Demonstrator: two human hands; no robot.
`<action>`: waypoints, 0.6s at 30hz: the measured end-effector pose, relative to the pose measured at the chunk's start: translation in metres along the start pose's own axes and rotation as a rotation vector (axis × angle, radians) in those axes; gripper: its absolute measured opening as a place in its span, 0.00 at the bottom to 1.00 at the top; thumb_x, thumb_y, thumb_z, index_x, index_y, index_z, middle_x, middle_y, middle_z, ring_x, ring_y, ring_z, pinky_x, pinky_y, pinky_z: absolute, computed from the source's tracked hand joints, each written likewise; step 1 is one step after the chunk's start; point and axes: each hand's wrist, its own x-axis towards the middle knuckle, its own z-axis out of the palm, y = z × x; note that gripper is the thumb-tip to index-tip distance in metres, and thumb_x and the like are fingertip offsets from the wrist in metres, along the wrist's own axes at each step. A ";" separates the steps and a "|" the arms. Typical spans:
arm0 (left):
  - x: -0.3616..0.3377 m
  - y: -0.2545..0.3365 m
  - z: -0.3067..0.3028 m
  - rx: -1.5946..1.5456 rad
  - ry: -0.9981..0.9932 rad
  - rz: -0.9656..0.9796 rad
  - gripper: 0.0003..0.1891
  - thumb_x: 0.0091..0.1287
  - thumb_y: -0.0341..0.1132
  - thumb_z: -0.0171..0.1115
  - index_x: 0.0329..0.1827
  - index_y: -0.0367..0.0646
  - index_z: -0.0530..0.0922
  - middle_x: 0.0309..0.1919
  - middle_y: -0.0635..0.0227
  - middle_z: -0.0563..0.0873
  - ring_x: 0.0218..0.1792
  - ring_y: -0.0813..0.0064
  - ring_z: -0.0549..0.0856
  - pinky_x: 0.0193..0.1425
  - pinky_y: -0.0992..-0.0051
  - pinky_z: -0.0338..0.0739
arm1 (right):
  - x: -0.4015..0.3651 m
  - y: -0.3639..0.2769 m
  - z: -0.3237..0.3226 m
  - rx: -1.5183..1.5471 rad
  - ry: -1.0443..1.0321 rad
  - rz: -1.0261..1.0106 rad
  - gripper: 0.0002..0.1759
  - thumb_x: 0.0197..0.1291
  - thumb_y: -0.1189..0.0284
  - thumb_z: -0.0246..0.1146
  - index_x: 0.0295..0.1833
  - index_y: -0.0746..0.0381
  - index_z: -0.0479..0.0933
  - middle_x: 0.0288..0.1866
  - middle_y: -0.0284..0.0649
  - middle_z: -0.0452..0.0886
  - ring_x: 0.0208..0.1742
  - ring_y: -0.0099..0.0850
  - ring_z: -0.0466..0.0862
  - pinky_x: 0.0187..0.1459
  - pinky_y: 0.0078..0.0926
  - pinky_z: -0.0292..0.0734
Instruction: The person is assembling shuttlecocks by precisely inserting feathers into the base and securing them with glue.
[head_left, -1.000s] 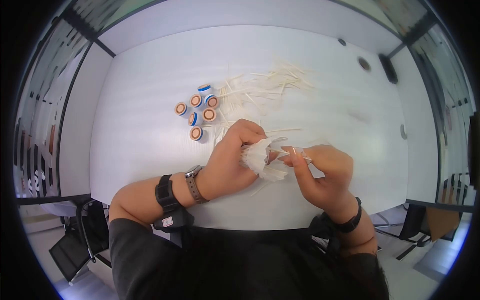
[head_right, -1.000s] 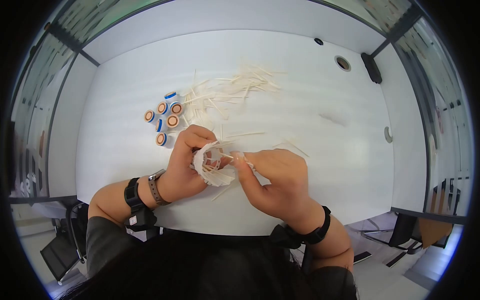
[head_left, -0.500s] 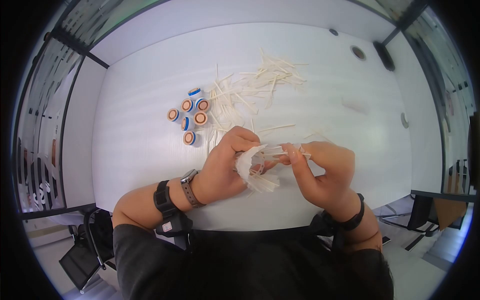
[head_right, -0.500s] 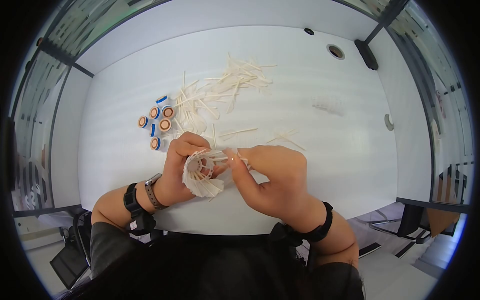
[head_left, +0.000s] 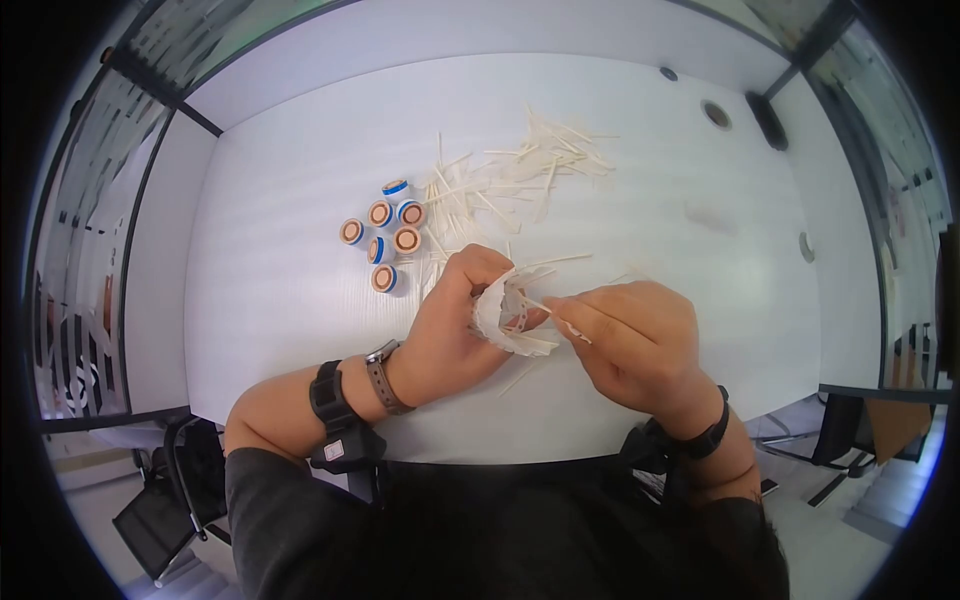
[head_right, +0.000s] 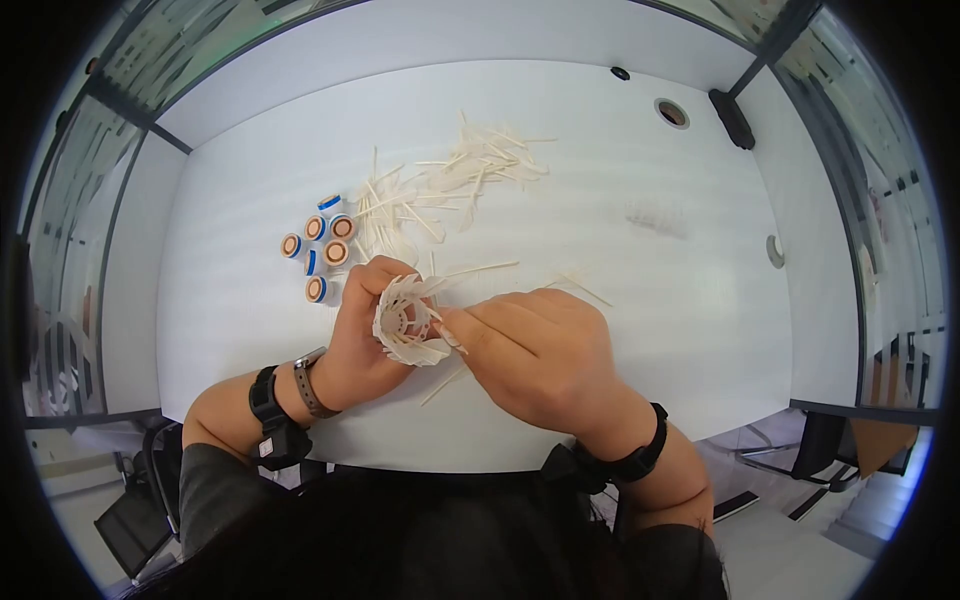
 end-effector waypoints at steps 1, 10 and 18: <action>0.000 0.001 0.001 -0.005 0.001 -0.001 0.21 0.61 0.30 0.74 0.50 0.42 0.69 0.43 0.63 0.76 0.41 0.73 0.78 0.47 0.74 0.74 | 0.000 0.001 -0.001 -0.009 -0.003 -0.013 0.13 0.47 0.80 0.69 0.41 0.63 0.83 0.29 0.35 0.82 0.25 0.30 0.81 0.24 0.26 0.72; 0.002 0.011 -0.003 0.001 -0.063 -0.202 0.19 0.64 0.34 0.71 0.51 0.41 0.71 0.42 0.65 0.78 0.42 0.76 0.79 0.47 0.75 0.75 | -0.005 0.008 -0.003 -0.023 -0.101 -0.021 0.13 0.50 0.76 0.66 0.44 0.62 0.82 0.36 0.34 0.82 0.31 0.30 0.83 0.29 0.27 0.74; 0.002 0.009 -0.002 -0.032 -0.060 -0.190 0.17 0.63 0.32 0.71 0.49 0.41 0.72 0.41 0.66 0.77 0.40 0.73 0.79 0.45 0.74 0.74 | 0.000 0.006 -0.003 0.013 -0.081 0.011 0.14 0.48 0.77 0.68 0.44 0.60 0.82 0.33 0.33 0.82 0.28 0.30 0.82 0.26 0.27 0.73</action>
